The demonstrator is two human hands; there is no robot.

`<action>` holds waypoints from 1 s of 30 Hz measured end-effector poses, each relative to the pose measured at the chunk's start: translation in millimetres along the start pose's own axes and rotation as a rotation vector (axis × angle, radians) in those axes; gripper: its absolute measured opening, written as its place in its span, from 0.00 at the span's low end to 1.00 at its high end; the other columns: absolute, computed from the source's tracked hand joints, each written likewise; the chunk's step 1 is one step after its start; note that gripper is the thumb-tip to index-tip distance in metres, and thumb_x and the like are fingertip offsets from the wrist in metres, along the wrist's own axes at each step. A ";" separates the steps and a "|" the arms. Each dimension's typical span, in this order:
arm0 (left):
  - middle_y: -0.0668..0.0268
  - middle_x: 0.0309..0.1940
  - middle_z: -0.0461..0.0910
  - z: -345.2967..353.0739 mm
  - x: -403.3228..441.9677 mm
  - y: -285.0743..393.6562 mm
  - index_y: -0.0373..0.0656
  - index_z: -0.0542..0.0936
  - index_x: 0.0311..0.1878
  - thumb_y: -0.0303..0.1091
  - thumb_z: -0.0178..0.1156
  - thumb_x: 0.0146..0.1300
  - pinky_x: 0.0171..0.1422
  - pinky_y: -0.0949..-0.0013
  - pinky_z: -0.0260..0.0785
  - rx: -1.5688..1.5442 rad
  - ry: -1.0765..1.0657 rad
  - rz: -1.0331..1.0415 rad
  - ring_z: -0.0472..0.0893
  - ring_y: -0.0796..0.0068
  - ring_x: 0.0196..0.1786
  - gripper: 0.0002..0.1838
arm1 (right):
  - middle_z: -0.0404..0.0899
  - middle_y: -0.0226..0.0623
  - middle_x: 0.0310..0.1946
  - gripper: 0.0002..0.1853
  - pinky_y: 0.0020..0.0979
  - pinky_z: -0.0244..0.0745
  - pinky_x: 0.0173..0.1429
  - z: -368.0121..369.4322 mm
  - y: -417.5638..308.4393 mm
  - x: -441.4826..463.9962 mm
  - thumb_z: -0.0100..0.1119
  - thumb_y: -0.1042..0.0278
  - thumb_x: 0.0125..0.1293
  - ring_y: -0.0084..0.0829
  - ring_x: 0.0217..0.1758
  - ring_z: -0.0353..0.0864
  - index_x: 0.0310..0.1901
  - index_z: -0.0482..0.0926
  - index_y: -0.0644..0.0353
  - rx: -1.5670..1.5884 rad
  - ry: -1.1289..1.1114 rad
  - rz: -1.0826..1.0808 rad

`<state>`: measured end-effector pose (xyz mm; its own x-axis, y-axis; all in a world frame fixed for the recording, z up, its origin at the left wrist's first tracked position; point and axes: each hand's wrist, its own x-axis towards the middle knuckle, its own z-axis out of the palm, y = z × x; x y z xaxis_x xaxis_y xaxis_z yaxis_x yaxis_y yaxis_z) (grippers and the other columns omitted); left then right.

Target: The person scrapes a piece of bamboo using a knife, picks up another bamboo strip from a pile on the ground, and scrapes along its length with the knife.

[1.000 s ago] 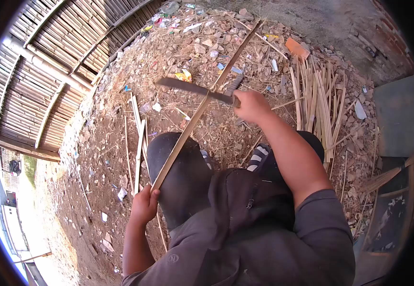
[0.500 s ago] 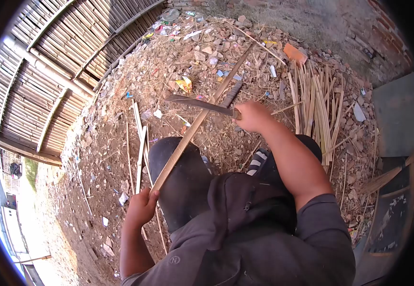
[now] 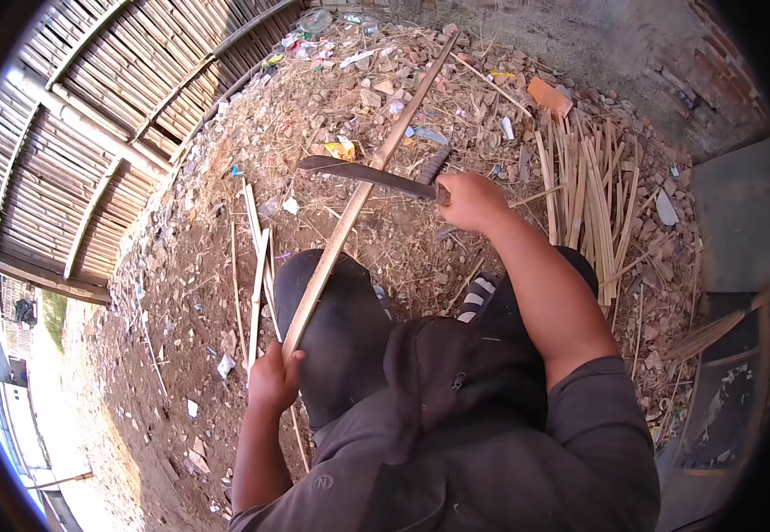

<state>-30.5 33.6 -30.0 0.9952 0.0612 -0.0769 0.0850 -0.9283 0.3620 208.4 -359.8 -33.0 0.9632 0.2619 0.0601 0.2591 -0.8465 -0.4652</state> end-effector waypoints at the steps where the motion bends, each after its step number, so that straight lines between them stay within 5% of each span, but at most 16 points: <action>1: 0.41 0.26 0.79 -2.2 -0.9 -0.1 0.37 0.71 0.38 0.48 0.60 0.73 0.38 0.41 0.71 -0.006 -0.007 0.003 0.81 0.33 0.34 0.21 | 0.86 0.43 0.32 0.13 0.49 0.80 0.42 -1.6 -1.4 -3.5 0.70 0.62 0.56 0.51 0.36 0.87 0.43 0.83 0.51 0.024 0.000 0.018; 11: 0.41 0.26 0.79 -13.4 0.5 13.8 0.36 0.72 0.37 0.49 0.59 0.74 0.39 0.41 0.71 -0.013 -0.072 0.027 0.81 0.33 0.34 0.22 | 0.83 0.42 0.27 0.09 0.53 0.79 0.41 11.2 -51.8 -29.0 0.67 0.64 0.53 0.50 0.37 0.86 0.35 0.80 0.51 -0.159 -0.116 -0.418; 15: 0.41 0.26 0.79 -12.0 -3.6 4.3 0.36 0.73 0.37 0.50 0.58 0.75 0.40 0.41 0.71 -0.022 -0.108 -0.014 0.81 0.33 0.36 0.23 | 0.85 0.45 0.31 0.10 0.49 0.78 0.42 20.0 1.5 3.2 0.70 0.60 0.59 0.51 0.37 0.86 0.38 0.83 0.54 0.229 -0.098 -0.018; 21: 0.41 0.28 0.80 -20.4 4.5 4.7 0.36 0.74 0.38 0.51 0.58 0.75 0.41 0.42 0.71 -0.056 -0.138 -0.025 0.82 0.34 0.37 0.23 | 0.85 0.47 0.32 0.13 0.49 0.79 0.45 0.3 -4.2 -8.9 0.70 0.59 0.61 0.52 0.39 0.86 0.42 0.84 0.56 0.134 -0.030 -0.068; 26: 0.42 0.29 0.81 -23.4 5.6 13.2 0.35 0.75 0.38 0.51 0.59 0.74 0.42 0.43 0.72 -0.076 -0.180 -0.030 0.83 0.34 0.38 0.24 | 0.83 0.42 0.27 0.07 0.52 0.78 0.42 15.9 -33.8 -26.6 0.67 0.64 0.54 0.49 0.36 0.87 0.34 0.80 0.53 -0.122 -0.088 -0.388; 30: 0.42 0.28 0.81 -19.2 -0.4 5.5 0.35 0.75 0.38 0.52 0.60 0.74 0.42 0.43 0.72 -0.068 -0.173 -0.058 0.82 0.34 0.37 0.24 | 0.83 0.44 0.28 0.09 0.47 0.78 0.42 20.7 0.2 -7.0 0.68 0.62 0.57 0.48 0.34 0.86 0.36 0.82 0.55 0.085 -0.078 -0.157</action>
<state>-29.5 35.5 -10.1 0.9656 0.0445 -0.2563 0.1511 -0.8979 0.4135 200.2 -352.2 -51.8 0.9021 0.4256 0.0709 0.3958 -0.7510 -0.5285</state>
